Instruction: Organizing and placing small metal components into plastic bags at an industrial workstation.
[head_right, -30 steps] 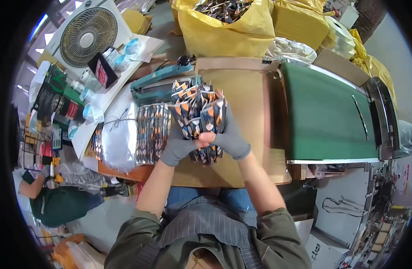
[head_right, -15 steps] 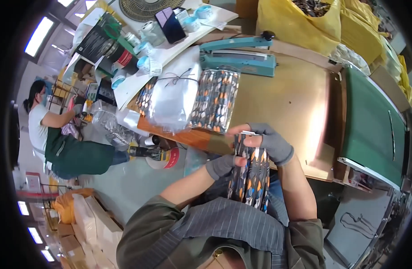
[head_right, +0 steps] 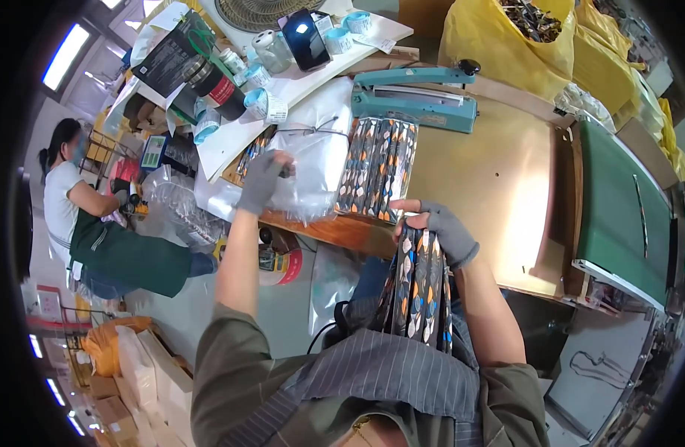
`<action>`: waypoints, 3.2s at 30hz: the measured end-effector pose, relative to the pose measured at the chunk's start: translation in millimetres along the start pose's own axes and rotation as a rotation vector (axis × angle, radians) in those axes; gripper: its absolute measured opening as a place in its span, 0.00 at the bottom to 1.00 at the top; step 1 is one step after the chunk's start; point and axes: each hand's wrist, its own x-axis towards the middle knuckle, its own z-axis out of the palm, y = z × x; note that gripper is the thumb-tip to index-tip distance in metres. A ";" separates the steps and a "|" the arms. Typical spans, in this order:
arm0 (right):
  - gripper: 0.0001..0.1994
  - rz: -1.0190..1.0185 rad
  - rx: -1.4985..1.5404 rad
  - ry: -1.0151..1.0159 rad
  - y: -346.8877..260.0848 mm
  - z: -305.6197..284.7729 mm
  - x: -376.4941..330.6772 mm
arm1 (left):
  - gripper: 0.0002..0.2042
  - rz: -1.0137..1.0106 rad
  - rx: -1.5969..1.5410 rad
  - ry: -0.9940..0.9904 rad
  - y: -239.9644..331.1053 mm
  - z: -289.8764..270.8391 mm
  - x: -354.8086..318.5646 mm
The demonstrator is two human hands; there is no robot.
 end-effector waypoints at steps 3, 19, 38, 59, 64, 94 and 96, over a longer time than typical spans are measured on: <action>0.28 -0.019 0.027 -0.043 2.7 2.4 3.4 | 0.13 0.165 -0.402 0.204 66.2 46.0 -47.4; 0.26 -0.477 -0.334 0.096 14.9 -38.9 -38.6 | 0.11 0.792 0.177 -0.119 194.3 184.8 -94.6; 0.05 -1.085 -1.657 0.866 -102.7 -3.1 -131.1 | 0.09 0.509 0.225 -0.055 219.1 147.7 -15.9; 0.15 -0.590 -1.467 0.789 -176.4 -21.2 -128.3 | 0.14 0.253 -0.139 -0.456 270.8 134.7 -18.8; 0.13 -0.958 -1.779 0.350 -141.8 0.6 -86.1 | 0.10 0.143 -0.260 -0.388 295.7 114.9 -34.9; 0.05 -0.407 -1.647 1.086 -169.6 -140.9 182.1 | 0.28 -0.376 -0.339 -0.120 53.4 159.5 138.6; 0.07 -0.441 -1.647 1.082 -167.8 -141.9 180.3 | 0.29 -0.347 -0.392 -0.114 51.9 161.3 139.3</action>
